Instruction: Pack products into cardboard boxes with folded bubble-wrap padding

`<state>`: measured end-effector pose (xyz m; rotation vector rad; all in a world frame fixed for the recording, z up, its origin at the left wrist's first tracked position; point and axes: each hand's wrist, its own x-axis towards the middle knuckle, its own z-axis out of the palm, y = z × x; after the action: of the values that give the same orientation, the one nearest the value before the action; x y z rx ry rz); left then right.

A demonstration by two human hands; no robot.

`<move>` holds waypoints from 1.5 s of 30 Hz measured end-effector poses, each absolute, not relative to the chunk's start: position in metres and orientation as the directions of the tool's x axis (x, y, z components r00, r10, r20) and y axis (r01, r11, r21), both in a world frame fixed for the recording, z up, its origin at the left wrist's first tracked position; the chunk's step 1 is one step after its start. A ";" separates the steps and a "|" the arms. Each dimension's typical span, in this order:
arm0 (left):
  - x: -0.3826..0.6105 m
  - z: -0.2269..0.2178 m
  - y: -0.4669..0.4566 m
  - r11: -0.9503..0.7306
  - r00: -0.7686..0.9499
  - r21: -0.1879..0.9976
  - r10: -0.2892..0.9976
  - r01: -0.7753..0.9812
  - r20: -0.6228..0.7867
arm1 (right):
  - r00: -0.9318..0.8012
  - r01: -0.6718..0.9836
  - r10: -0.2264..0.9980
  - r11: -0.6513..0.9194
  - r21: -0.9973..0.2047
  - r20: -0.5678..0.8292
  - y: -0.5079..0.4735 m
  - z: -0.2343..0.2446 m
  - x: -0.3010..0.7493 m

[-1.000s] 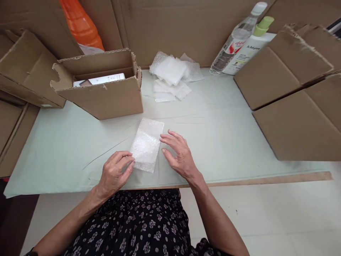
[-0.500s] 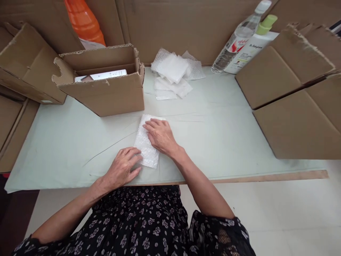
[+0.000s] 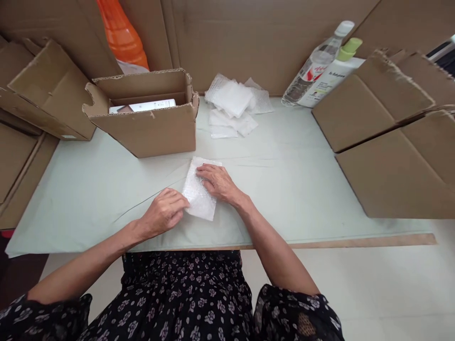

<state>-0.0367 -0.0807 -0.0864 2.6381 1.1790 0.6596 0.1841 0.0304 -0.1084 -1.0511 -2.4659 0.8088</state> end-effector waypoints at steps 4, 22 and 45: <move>-0.026 -0.073 -0.060 -0.501 0.454 0.536 0.861 0.679 0.230 | -0.568 0.359 0.822 0.271 -0.893 0.021 0.029 -0.094 0.203; -0.025 -0.096 -0.053 -0.621 0.570 0.248 0.783 0.744 0.250 | -0.391 0.729 0.918 0.267 -0.630 -0.062 -0.005 -0.093 0.198; -0.003 -0.094 -0.042 -0.374 0.380 0.415 0.922 0.829 0.072 | -0.450 0.867 0.886 0.464 -0.181 0.113 -0.056 -0.076 0.210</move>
<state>-0.0025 -0.0419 -0.0936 2.3339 1.5359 0.4230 0.2099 -0.0562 -0.0764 -1.5277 -2.5193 0.1433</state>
